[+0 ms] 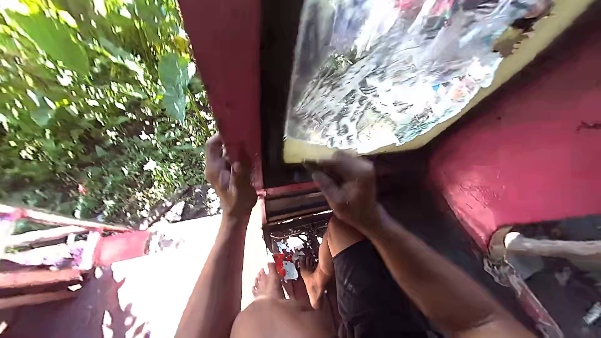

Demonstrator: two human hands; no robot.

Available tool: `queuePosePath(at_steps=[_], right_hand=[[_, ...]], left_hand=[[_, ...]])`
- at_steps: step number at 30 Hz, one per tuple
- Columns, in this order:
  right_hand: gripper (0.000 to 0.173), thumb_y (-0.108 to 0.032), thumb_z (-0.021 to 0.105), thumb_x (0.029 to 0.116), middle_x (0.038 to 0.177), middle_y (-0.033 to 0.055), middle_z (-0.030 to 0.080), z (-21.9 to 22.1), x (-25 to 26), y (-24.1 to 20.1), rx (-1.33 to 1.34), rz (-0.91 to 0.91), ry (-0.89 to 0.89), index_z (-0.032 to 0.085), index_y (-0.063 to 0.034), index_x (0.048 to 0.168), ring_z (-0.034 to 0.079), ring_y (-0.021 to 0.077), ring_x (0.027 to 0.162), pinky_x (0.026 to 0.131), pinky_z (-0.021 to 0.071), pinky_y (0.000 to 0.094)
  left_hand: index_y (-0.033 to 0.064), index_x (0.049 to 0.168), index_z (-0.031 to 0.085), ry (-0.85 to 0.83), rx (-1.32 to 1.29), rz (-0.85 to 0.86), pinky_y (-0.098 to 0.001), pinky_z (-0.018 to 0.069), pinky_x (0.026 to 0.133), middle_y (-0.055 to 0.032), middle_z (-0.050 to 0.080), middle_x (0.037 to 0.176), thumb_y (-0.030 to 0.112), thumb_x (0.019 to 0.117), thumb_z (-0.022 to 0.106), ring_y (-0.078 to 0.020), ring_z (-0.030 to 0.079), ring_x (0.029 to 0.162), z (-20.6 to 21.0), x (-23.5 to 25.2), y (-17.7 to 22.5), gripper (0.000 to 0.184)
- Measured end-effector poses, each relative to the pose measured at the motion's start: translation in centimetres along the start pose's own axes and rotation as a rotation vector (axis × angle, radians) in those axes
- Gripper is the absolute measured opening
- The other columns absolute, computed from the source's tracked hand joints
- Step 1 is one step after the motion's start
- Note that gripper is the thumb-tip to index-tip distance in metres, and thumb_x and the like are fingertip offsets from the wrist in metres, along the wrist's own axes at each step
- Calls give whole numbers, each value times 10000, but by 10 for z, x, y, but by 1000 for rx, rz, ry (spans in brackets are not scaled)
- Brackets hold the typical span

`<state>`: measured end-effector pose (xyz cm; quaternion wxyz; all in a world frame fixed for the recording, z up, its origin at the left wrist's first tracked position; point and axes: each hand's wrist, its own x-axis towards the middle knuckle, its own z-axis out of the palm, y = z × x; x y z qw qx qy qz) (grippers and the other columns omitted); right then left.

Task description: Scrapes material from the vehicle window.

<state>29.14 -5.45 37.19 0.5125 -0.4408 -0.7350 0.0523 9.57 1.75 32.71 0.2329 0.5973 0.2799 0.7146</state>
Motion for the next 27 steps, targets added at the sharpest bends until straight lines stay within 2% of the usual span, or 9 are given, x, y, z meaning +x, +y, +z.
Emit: queuePosePath(at_steps=[4, 9, 14, 16, 18, 20, 21, 24, 27], right_hand=[[125, -38, 627, 946, 815, -37, 717, 37, -99, 21, 553, 595, 144, 736, 7, 987, 644, -20, 702, 664, 564, 195], [108, -24, 655, 926, 834, -28, 726, 10, -117, 22, 611, 813, 158, 729, -1, 1002, 665, 1, 720, 695, 584, 211], [98, -100, 715, 901, 904, 10, 704, -31, -83, 45, 273, 430, 185, 738, -33, 969, 647, 1, 780, 732, 563, 183], [120, -118, 693, 915, 895, 70, 705, -41, -66, 54, 91, 264, 193, 761, -29, 959, 668, 95, 798, 740, 570, 261], [129, -119, 680, 934, 886, 124, 714, -53, -46, 60, -85, 126, 189, 776, -37, 962, 696, 228, 818, 724, 580, 387], [146, -140, 667, 963, 899, 146, 732, -61, -29, 66, -224, 5, 204, 791, -63, 956, 710, 303, 868, 739, 578, 432], [152, -141, 657, 971, 908, 156, 729, -64, -22, 69, -265, -37, 201, 791, -70, 953, 702, 329, 886, 739, 569, 444], [168, -133, 638, 978, 886, 166, 710, -69, -4, 80, -323, -151, 197, 793, -78, 940, 681, 343, 865, 707, 539, 433], [180, -147, 636, 985, 851, 148, 714, -67, 8, 89, -348, -216, 208, 787, -84, 910, 698, 317, 862, 708, 540, 412]], left_hand=[[9, 1417, 386, 55, 30, -29, -290, 550, 975, 76, 630, 1221, 569, 838, 767, -18, 630, 1102, -2, -4, -10, 891], [135, 1320, 461, 29, -12, 44, -291, 561, 953, 158, 659, 1158, 379, 845, 825, -6, 643, 1083, -4, -1, -9, 647], [224, 1201, 539, -34, 42, 22, -259, 568, 900, 205, 673, 1063, 404, 927, 738, 33, 655, 998, -8, -3, -3, 383], [118, 1173, 529, -45, 286, -50, -224, 550, 882, 168, 641, 1012, 404, 982, 640, 64, 633, 963, -12, -5, 10, 361], [-29, 1241, 556, -66, 659, -38, -259, 536, 902, -11, 652, 1089, 442, 992, 603, -14, 632, 1007, -19, -3, 31, 535], [-137, 1441, 398, -101, 876, 93, -395, 532, 984, -287, 526, 1368, 341, 991, 632, -251, 614, 1182, -29, -2, 58, 697], [-142, 1459, 367, -100, 906, 194, -393, 545, 952, -320, 476, 1400, 338, 998, 633, -276, 608, 1176, -30, 1, 72, 716], [-82, 1189, 595, -200, 847, 506, -370, 542, 888, -227, 618, 1137, 244, 1017, 632, -243, 644, 1051, -7, 15, 102, 370], [-6, 1062, 686, -468, 866, 603, -336, 518, 739, -201, 662, 954, 211, 1021, 617, -237, 644, 855, 51, 28, 116, 232]])
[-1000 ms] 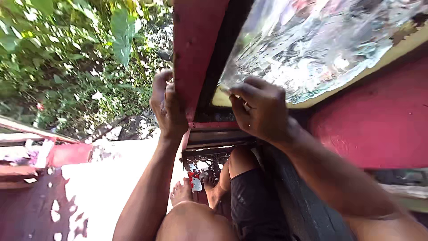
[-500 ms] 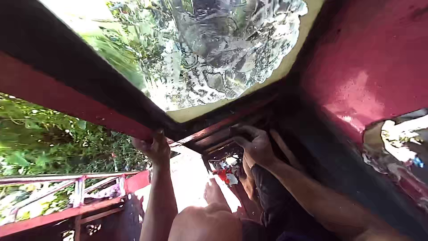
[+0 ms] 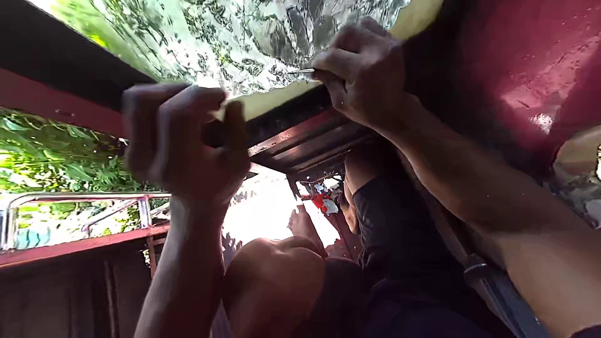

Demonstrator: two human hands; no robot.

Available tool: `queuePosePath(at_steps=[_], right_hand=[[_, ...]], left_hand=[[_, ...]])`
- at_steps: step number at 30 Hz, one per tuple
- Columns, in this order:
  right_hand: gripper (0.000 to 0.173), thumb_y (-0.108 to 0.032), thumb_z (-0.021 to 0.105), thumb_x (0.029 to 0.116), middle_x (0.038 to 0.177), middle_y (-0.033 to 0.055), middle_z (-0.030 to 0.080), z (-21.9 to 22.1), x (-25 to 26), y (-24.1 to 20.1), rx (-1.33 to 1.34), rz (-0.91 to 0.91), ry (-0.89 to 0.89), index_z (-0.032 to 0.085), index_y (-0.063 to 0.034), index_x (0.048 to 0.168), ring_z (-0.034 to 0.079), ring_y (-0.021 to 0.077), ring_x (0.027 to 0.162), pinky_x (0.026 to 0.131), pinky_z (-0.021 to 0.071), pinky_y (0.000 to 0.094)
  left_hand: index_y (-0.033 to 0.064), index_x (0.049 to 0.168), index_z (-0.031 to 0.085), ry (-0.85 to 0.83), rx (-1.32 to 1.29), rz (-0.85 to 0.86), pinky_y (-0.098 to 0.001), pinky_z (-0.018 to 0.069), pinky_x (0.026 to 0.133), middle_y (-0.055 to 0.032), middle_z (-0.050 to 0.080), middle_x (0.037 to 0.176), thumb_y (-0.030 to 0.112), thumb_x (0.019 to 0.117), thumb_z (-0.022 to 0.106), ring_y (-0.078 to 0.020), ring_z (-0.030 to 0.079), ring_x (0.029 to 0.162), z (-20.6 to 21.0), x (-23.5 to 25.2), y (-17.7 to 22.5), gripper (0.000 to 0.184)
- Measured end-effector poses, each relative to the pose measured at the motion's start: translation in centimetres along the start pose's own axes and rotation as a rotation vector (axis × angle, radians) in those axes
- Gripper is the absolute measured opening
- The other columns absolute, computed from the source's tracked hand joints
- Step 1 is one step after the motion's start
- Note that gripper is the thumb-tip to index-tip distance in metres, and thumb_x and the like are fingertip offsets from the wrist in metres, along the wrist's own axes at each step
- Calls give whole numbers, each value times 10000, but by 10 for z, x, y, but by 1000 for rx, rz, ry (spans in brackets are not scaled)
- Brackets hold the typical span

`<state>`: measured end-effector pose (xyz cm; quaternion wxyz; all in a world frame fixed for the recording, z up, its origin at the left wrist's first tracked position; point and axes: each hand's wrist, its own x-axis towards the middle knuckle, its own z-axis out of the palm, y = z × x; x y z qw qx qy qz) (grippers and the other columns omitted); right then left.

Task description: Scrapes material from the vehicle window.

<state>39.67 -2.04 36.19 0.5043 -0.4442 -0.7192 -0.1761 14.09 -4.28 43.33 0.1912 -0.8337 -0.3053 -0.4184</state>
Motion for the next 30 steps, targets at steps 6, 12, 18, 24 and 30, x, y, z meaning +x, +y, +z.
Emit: queuePosePath(at_steps=[6, 12, 18, 24, 30], right_hand=[[146, -62, 630, 931, 829, 154, 703, 4, 2, -2, -18, 18, -34, 762, -61, 869, 692, 349, 860, 677, 526, 438], [111, -15, 644, 876, 762, 139, 662, 15, -1, -11, -28, 71, 18, 730, -47, 815, 666, 347, 783, 581, 485, 427], [113, -21, 654, 887, 738, 130, 658, 27, -10, -9, 4, 52, 107, 734, -47, 812, 654, 315, 746, 579, 479, 390], [133, -101, 666, 952, 895, 141, 738, 23, -15, -6, 6, 28, 127, 785, -70, 901, 689, 283, 839, 659, 517, 348], [174, -63, 602, 953, 818, 140, 711, 17, -11, -12, -95, 24, 48, 770, -54, 912, 695, 297, 828, 649, 513, 369]], left_hand=[[66, 1188, 726, -454, 57, -4, -542, 494, 542, -189, 721, 805, 280, 1051, 527, -376, 682, 634, 61, 35, 22, 323], [52, 1060, 750, -307, 58, 61, -458, 475, 494, -167, 714, 779, 237, 1047, 576, -317, 657, 574, 72, 26, 13, 254], [45, 972, 726, -269, 108, 77, -437, 449, 462, -149, 696, 736, 190, 1042, 564, -309, 664, 575, 77, 20, 15, 229], [31, 959, 705, -195, 114, 83, -410, 411, 440, -140, 668, 691, 183, 1048, 554, -282, 626, 528, 86, 15, 14, 232], [54, 1013, 721, -201, 52, 76, -404, 394, 449, -129, 662, 677, 227, 1058, 550, -261, 594, 507, 86, 14, 7, 247]])
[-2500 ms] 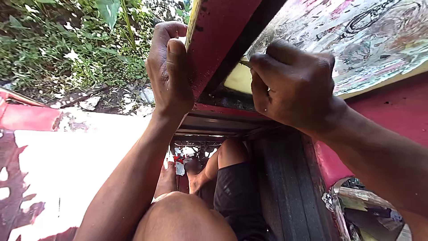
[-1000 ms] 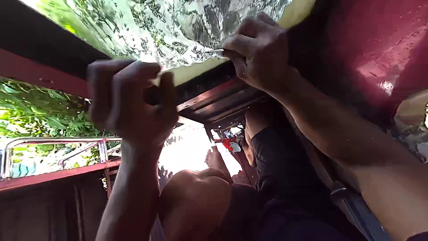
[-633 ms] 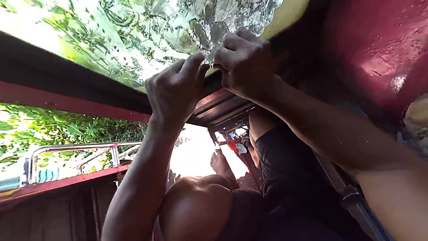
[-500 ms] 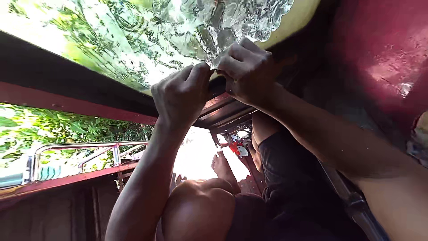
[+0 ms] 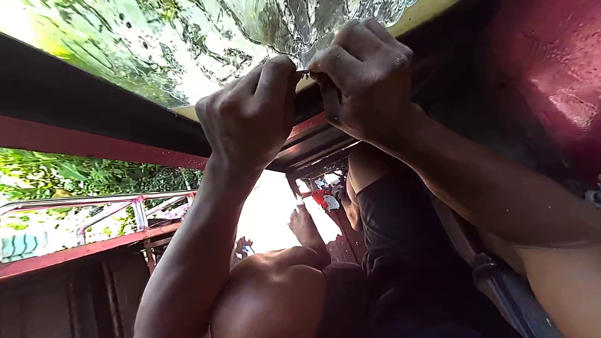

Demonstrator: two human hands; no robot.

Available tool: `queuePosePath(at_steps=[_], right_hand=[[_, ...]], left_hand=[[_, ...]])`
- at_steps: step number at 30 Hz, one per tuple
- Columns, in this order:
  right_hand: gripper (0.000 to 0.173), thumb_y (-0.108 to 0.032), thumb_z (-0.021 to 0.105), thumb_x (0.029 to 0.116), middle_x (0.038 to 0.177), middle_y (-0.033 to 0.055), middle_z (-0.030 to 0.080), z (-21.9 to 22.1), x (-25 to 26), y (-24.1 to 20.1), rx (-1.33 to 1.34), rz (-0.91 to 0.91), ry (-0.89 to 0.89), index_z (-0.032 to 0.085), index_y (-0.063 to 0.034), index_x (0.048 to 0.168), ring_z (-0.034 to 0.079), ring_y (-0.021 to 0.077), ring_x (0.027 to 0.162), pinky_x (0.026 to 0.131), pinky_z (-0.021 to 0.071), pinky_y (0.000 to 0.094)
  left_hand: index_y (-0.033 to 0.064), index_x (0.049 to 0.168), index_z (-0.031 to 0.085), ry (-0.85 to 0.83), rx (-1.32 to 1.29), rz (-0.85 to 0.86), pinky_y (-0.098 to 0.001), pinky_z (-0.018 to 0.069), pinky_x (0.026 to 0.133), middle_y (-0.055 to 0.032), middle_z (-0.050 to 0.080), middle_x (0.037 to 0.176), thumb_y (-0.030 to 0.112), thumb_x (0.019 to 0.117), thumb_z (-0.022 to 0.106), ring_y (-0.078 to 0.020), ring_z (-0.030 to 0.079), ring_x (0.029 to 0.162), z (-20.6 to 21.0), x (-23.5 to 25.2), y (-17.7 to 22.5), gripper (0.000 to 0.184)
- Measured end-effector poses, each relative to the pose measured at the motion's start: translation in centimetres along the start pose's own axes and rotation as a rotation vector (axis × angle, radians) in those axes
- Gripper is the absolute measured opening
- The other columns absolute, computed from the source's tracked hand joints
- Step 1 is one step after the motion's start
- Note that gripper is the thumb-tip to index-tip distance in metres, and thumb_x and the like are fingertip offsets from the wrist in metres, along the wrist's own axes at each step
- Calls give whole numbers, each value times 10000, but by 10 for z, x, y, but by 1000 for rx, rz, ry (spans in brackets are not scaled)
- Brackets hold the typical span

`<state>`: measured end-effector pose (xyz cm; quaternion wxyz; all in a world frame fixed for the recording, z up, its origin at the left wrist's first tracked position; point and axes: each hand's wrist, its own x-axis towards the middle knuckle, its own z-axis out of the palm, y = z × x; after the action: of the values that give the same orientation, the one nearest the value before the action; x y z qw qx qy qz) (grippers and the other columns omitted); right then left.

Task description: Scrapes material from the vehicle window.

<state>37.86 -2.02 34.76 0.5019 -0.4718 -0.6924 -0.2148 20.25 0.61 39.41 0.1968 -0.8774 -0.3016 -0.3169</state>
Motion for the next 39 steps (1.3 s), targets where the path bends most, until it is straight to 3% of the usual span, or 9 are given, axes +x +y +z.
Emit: queuePosePath(at_steps=[3, 10, 15, 19, 24, 27, 30, 34, 39], right_hand=[[165, -88, 614, 962, 814, 141, 704, 0, 0, 2, 10, -33, -4, 763, -45, 907, 687, 290, 822, 642, 506, 361], [172, -133, 611, 990, 878, 149, 724, -8, 4, 8, -24, -95, -102, 762, -57, 961, 700, 305, 838, 645, 515, 384], [207, -144, 572, 983, 818, 170, 705, -22, 19, 7, -122, -173, -253, 715, -25, 894, 693, 348, 695, 524, 489, 454], [238, -131, 519, 968, 707, 195, 622, -36, 40, 2, -212, -223, -532, 628, 15, 817, 633, 395, 569, 444, 430, 509], [267, -149, 470, 1029, 778, 237, 637, -53, 79, -21, -399, -192, -1069, 615, 42, 911, 668, 463, 743, 598, 469, 580], [276, -175, 494, 1032, 831, 248, 662, -52, 88, -26, -439, -170, -1189, 640, 36, 932, 683, 475, 847, 680, 496, 610], [287, -183, 499, 1027, 794, 261, 658, -50, 86, -22, -449, -213, -1140, 641, 42, 918, 688, 493, 814, 654, 504, 626], [245, -117, 534, 976, 720, 259, 641, -46, 71, -6, -325, -330, -960, 628, 62, 838, 682, 480, 690, 573, 505, 619], [216, -64, 537, 953, 673, 240, 630, -43, 67, -1, -278, -384, -867, 625, 67, 805, 673, 453, 621, 531, 507, 592]], left_hand=[[5, 1072, 706, -3, -212, 16, -319, 499, 569, -142, 710, 806, 200, 1041, 593, -178, 650, 642, -21, -8, -14, 227], [-55, 1171, 592, 636, -261, -231, -356, 556, 837, -116, 668, 1059, 140, 1002, 647, -170, 651, 969, -62, -70, -67, 264], [-224, 1320, 357, 876, -285, -307, -343, 549, 856, -273, 528, 1273, 194, 950, 714, -222, 596, 1073, -56, -50, -60, 662], [-187, 1256, 429, 1010, -371, -304, -351, 563, 724, -267, 528, 1216, 185, 936, 712, -214, 609, 874, -63, -30, -69, 566], [-119, 1369, 379, 931, -612, -493, -353, 526, 806, -154, 571, 1173, 186, 1014, 529, -191, 589, 988, -74, -33, -99, 491], [45, 1330, 515, 710, -898, -782, -316, 546, 819, -38, 615, 1088, 274, 1093, 325, -106, 625, 954, -81, -23, -90, 381], [154, 1149, 571, 580, -1208, -861, -285, 575, 779, 53, 650, 920, 353, 1124, 144, -39, 656, 869, -76, -19, -81, 473], [146, 885, 574, 561, -1170, -890, -266, 543, 650, 64, 577, 709, 307, 1115, 223, -33, 603, 675, -72, -18, -79, 450], [110, 830, 587, 533, -1020, -874, -286, 503, 653, 39, 530, 692, 316, 1114, 286, -48, 554, 658, -69, -17, -83, 462]])
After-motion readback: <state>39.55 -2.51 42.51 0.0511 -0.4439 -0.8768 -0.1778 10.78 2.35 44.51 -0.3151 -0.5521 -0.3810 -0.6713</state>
